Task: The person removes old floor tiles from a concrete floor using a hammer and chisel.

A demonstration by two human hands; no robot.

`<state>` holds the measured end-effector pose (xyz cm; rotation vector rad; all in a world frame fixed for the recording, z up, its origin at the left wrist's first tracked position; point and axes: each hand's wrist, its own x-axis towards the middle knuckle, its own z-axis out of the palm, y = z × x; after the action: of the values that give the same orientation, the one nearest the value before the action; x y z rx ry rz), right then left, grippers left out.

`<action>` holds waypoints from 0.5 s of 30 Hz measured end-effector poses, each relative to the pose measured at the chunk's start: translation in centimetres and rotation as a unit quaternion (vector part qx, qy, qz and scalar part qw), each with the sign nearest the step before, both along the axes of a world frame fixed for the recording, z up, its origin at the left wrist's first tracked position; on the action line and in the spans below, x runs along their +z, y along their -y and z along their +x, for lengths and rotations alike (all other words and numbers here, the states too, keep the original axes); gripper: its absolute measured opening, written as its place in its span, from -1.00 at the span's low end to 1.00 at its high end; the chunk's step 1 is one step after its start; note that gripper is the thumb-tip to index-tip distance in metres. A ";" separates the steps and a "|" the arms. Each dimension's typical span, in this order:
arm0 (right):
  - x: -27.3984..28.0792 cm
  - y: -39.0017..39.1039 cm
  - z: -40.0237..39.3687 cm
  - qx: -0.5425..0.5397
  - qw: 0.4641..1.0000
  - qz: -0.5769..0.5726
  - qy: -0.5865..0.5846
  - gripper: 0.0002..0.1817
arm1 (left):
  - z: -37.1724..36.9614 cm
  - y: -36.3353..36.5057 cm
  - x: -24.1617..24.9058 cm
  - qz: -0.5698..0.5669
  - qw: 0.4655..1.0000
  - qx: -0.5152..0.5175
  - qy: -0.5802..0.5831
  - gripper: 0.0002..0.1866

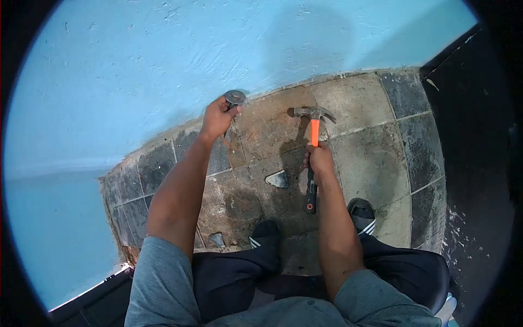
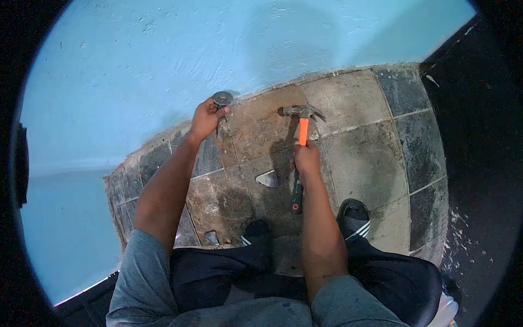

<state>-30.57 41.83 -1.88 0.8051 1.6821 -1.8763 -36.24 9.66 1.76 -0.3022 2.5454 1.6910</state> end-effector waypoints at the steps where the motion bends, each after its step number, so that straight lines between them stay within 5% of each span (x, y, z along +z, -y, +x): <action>1: 0.3 -0.1 -0.1 0.001 1.000 0.010 -0.007 -0.77 | -0.2 0.2 -0.3 -0.003 1.000 -0.008 0.004 -0.67; 5: 0.7 -0.7 -1.3 0.001 0.996 0.056 -0.066 -0.74 | -0.3 -1.2 1.5 -0.044 0.994 -0.073 0.069 -0.64; 15: 7.9 -2.5 -4.6 -0.011 0.948 0.204 -0.245 -0.57 | -0.4 0.1 -2.1 -0.080 0.995 -0.060 0.019 -0.66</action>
<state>-35.21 44.32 5.97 0.5231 2.4335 -1.8705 -36.66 9.55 -0.36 -0.1832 2.6178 1.4315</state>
